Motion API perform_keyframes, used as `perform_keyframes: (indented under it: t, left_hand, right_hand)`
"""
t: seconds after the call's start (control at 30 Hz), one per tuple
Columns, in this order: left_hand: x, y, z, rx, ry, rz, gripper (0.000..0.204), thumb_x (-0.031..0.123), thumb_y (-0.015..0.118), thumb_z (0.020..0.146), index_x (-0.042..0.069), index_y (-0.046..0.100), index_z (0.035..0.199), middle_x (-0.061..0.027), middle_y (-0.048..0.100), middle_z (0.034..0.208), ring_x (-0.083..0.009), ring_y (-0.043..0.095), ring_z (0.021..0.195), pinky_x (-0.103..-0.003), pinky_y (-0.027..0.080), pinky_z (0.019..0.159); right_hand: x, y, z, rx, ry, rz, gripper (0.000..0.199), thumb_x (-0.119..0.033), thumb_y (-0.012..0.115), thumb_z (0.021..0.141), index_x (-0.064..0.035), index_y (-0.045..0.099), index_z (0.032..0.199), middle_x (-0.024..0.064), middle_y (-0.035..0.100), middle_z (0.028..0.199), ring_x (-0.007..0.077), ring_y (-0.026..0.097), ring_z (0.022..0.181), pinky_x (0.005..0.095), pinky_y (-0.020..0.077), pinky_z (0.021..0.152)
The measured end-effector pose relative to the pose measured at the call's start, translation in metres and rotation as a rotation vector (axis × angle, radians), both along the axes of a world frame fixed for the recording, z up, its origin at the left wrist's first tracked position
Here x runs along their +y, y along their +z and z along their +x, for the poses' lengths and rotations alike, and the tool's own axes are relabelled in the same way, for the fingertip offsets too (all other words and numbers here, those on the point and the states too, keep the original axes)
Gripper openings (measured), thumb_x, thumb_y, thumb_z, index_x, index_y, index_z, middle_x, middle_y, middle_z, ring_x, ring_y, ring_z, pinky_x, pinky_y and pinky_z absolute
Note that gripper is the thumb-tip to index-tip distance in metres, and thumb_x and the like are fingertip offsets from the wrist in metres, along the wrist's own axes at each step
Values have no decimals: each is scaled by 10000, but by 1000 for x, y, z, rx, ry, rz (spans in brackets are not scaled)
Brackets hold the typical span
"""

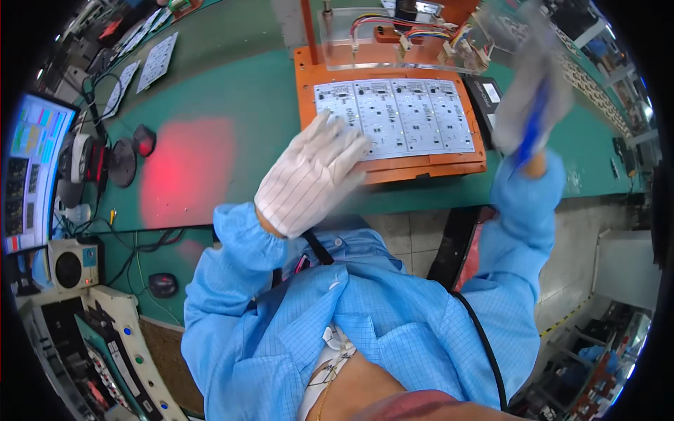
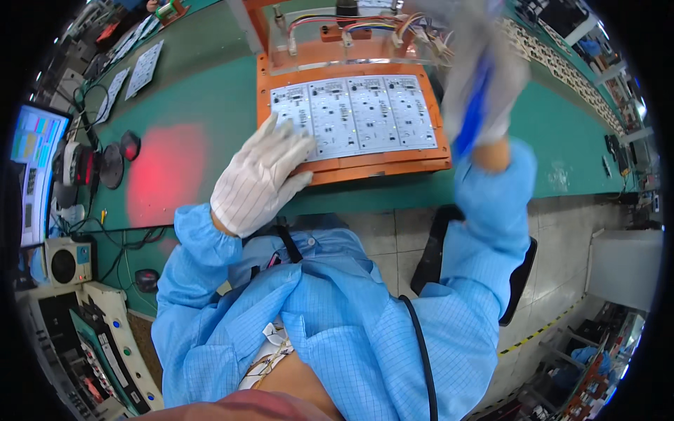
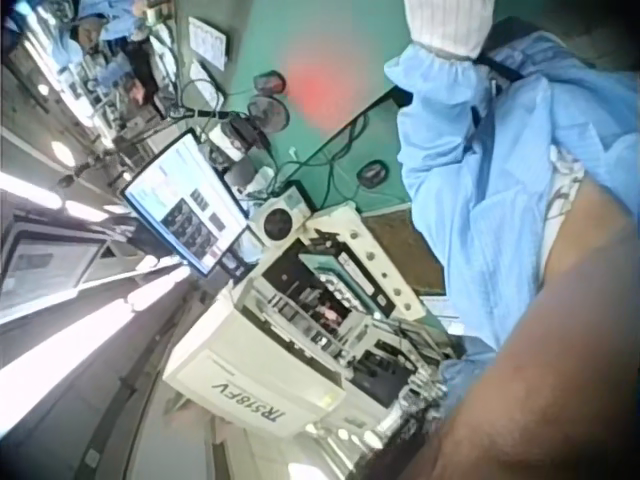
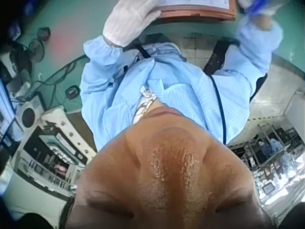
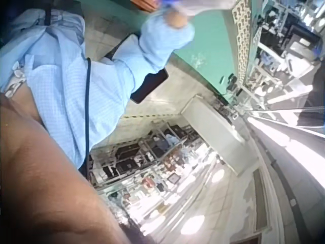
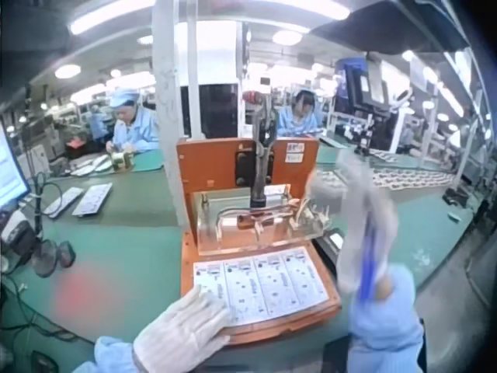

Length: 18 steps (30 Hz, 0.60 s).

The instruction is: Testing printed circuit boards (PCBs) using a specialized automated testing fixture, marking them with a pen, and sorting them.

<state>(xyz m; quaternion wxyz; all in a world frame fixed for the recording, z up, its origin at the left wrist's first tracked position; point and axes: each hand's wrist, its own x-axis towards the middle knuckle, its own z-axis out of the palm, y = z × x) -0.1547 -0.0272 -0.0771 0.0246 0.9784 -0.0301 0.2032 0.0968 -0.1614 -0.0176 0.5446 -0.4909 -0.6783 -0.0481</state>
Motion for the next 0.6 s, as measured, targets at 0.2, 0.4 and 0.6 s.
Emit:
perform_keyframes:
  t: [0.2,0.4,0.6]
  left_hand:
    - [23,35,-43,-297,-27,-2,572,104,743,660,66,521,1186,-203,522,1190,-362,500,1151,-503,378,1014]
    - [89,23,-243,-556,668,-72,520,-39,649,746,6,505,1243,-197,479,1300,-335,408,1264,-404,318,1042]
    - [105,55,-515,-835,1575,225,473,197,571,870,-7,454,1281,-171,483,1297,-303,484,1152,-366,362,980]
  right_hand:
    - [94,149,-11,648,-246,-193,366,-237,538,922,-80,488,1249,18,594,947,134,584,834,279,492,700]
    - [44,75,-31,-177,-366,260,253,-69,419,944,76,544,1109,218,622,1039,266,633,908,352,502,812]
    - [51,64,-79,-34,-341,-29,428,-170,215,999,-5,358,1367,235,437,1321,330,467,1208,383,390,988]
